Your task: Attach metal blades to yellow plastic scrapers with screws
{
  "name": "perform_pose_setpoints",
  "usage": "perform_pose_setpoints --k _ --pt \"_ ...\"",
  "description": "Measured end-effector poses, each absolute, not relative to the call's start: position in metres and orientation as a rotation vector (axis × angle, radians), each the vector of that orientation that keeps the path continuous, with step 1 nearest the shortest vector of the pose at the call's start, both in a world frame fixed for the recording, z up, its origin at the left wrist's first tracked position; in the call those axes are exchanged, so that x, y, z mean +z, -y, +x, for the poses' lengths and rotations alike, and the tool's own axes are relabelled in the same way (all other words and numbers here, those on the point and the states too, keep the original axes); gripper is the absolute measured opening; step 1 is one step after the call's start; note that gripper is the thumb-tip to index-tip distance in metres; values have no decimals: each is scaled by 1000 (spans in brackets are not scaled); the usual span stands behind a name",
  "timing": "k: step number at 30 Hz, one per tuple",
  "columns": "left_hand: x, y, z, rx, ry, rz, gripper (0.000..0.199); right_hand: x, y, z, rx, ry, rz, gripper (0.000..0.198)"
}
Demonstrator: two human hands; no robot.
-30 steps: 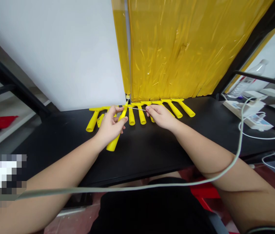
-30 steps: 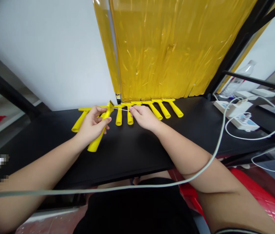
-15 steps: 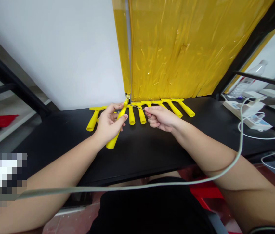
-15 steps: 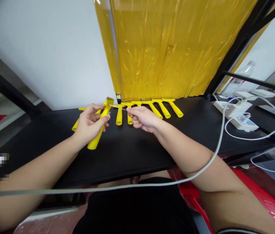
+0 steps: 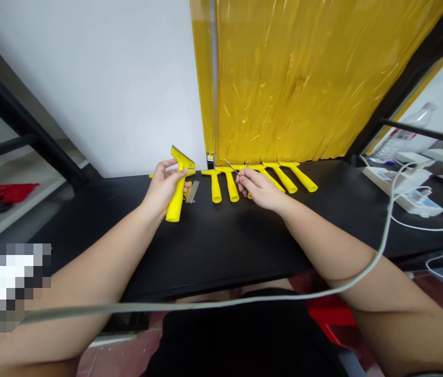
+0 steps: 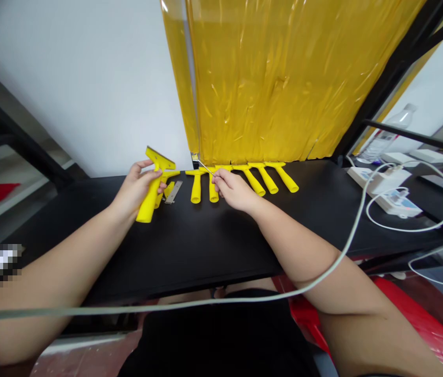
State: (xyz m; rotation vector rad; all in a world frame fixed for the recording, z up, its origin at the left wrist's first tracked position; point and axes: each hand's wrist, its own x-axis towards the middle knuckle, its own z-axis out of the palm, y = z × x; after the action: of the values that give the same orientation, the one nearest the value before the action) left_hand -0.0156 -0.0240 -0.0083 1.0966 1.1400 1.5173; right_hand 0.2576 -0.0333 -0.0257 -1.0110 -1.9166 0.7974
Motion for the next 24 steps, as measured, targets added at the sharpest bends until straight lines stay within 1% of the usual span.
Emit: perform_pose_setpoints --k 3,5,6,9,11,13,16,18,24 --pt "-6 15 -20 1452 -1174 868 42 -29 32 252 553 2031 -973 10" --pt "-7 13 -21 1426 -1158 832 43 -32 35 244 373 2154 -934 12" --pt "-9 12 -21 1416 -1152 837 44 -33 37 239 297 2222 -933 18" --pt "-14 11 -22 1404 -1152 845 50 -37 43 224 92 2424 -1048 44" --pt "-18 10 -23 1411 -1189 855 58 -38 46 216 8 2525 -1155 52" --pt "-21 9 -25 1407 -1237 887 60 -38 46 211 -35 2584 -1202 50" --pt "-23 7 -26 1378 -1275 949 48 -38 44 209 -61 2609 -1208 42" --pt "-23 7 -25 1359 -1289 986 44 -40 41 209 -58 2605 -1205 39" --pt "-28 6 -17 1270 -1350 1159 47 -48 35 210 -16 2561 -1168 35"
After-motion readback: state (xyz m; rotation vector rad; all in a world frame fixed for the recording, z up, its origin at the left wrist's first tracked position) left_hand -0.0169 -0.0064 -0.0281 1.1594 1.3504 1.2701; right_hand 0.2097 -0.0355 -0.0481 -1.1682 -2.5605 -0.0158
